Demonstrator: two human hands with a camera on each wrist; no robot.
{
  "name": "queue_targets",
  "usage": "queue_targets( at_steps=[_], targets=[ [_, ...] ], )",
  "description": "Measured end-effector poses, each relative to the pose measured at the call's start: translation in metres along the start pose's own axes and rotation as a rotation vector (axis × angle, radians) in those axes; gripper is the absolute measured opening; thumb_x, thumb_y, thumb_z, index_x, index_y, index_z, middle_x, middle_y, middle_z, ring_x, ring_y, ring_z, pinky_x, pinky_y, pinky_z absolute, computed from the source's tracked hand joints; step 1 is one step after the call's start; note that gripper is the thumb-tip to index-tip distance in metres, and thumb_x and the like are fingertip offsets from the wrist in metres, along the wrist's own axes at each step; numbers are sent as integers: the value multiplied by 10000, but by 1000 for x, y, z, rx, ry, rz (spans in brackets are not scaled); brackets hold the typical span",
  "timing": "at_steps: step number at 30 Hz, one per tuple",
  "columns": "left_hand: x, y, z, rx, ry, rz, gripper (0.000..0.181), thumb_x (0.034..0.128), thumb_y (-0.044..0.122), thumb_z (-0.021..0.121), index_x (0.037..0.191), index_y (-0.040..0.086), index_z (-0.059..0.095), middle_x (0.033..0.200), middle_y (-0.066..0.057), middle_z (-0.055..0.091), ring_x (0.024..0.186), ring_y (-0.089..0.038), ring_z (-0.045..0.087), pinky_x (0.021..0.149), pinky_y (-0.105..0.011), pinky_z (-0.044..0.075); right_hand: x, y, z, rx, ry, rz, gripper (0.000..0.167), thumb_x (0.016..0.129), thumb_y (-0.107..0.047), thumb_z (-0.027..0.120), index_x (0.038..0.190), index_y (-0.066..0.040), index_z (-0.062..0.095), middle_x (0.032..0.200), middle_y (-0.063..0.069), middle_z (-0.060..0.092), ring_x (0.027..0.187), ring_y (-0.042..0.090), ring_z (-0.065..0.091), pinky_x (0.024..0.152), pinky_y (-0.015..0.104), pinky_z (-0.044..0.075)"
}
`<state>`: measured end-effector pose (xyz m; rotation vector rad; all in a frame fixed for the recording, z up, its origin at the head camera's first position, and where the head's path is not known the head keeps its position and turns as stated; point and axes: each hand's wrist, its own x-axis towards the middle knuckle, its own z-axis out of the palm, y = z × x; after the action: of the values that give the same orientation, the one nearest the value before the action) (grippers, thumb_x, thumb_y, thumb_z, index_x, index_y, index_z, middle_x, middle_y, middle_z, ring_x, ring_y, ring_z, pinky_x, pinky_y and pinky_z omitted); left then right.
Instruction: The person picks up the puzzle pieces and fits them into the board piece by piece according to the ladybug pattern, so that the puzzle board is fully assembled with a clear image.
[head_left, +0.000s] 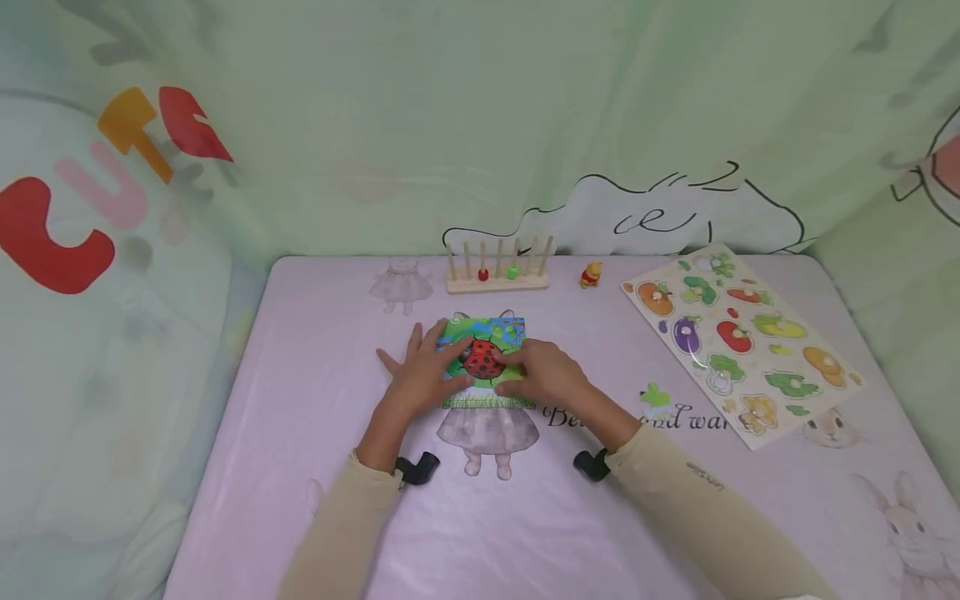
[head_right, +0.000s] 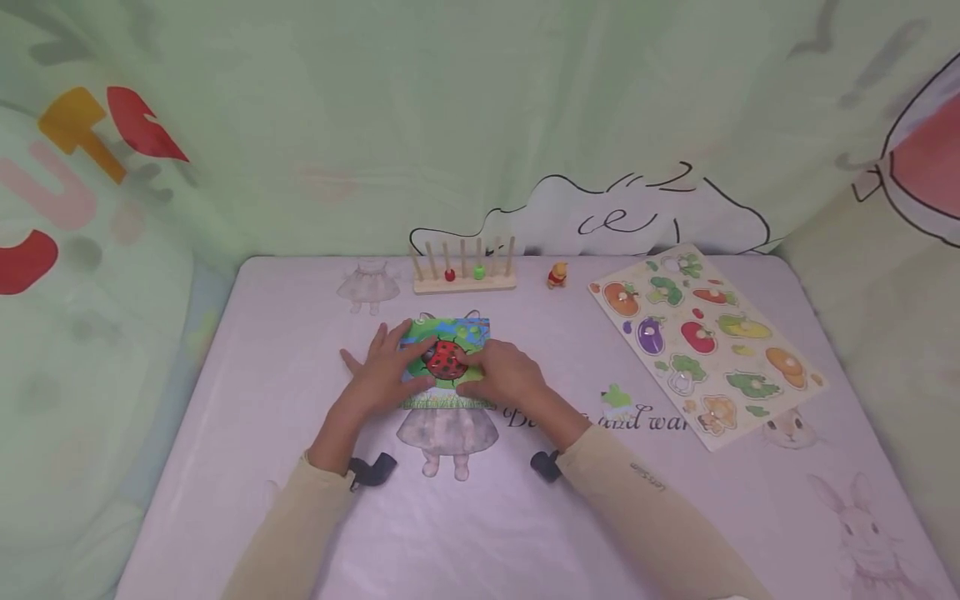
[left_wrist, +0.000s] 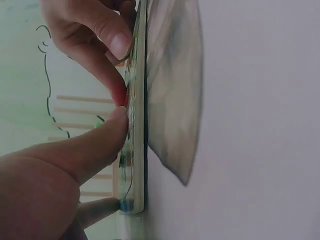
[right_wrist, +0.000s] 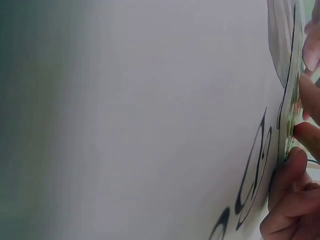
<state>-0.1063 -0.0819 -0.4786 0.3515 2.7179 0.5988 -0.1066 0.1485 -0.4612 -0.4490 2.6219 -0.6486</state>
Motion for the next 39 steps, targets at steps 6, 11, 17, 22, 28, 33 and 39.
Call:
queue_targets(
  at_steps=[6, 11, 17, 22, 28, 33, 39],
  targets=[
    [-2, 1, 0, 10, 9, -6, 662, 922, 488, 720, 1527, 398, 466, 1721, -18, 160, 1595, -400, 23, 1019, -908, -34, 0, -4, -1, 10, -3, 42, 602, 850, -406, 826, 1382, -184, 654, 991, 57, 631, 791, 168, 507, 547, 273, 395],
    [-2, 3, -1, 37, -4, -13, 666, 921, 500, 713, 1529, 409, 456, 1724, -11, 153, 1595, -398, 25, 1021, -908, -24, 3, -5, -2, 0, -20, 52, 681, 865, -424, 809, 1471, -230, 565, 878, 32, 636, 759, 168, 526, 531, 270, 407],
    [-2, 6, -3, 76, -14, 12, 657, 944, 499, 689, 1543, 382, 444, 1728, 19, 148, 1601, -368, 39, 1037, -898, -22, 10, -6, -2, -21, -38, 92, 692, 842, -426, 830, 1458, -246, 569, 676, 18, 584, 614, 145, 476, 474, 255, 342],
    [-3, 6, -4, 149, -40, 49, 707, 937, 546, 674, 1566, 369, 404, 1727, 40, 154, 1607, -281, 92, 1067, -881, 16, 10, -7, -4, -32, -46, 99, 687, 834, -431, 836, 1445, -248, 582, 656, 4, 527, 598, 141, 429, 459, 252, 301],
    [-2, 5, -7, 146, -51, 63, 747, 908, 555, 702, 1568, 383, 396, 1725, 38, 159, 1608, -263, 98, 1092, -862, 33, 9, -5, -6, -28, -38, 49, 695, 880, -439, 790, 1500, -269, 525, 872, 72, 689, 765, 176, 565, 544, 273, 376],
    [-1, 3, -8, 123, -78, 64, 756, 916, 551, 697, 1578, 381, 374, 1730, 40, 132, 1611, -259, 64, 1090, -863, 27, 13, -4, -6, -33, -43, 67, 712, 868, -473, 791, 1503, -316, 510, 1403, 132, 644, 1173, 262, 643, 663, 299, 467],
    [-1, 0, -7, 137, -104, 73, 772, 926, 567, 677, 1593, 392, 331, 1734, 57, 94, 1614, -249, 29, 1098, -857, 27, 18, -5, -5, -28, -42, 124, 742, 807, -500, 836, 1467, -334, 540, 1466, 144, 588, 1291, 350, 599, 698, 325, 491]
  ],
)
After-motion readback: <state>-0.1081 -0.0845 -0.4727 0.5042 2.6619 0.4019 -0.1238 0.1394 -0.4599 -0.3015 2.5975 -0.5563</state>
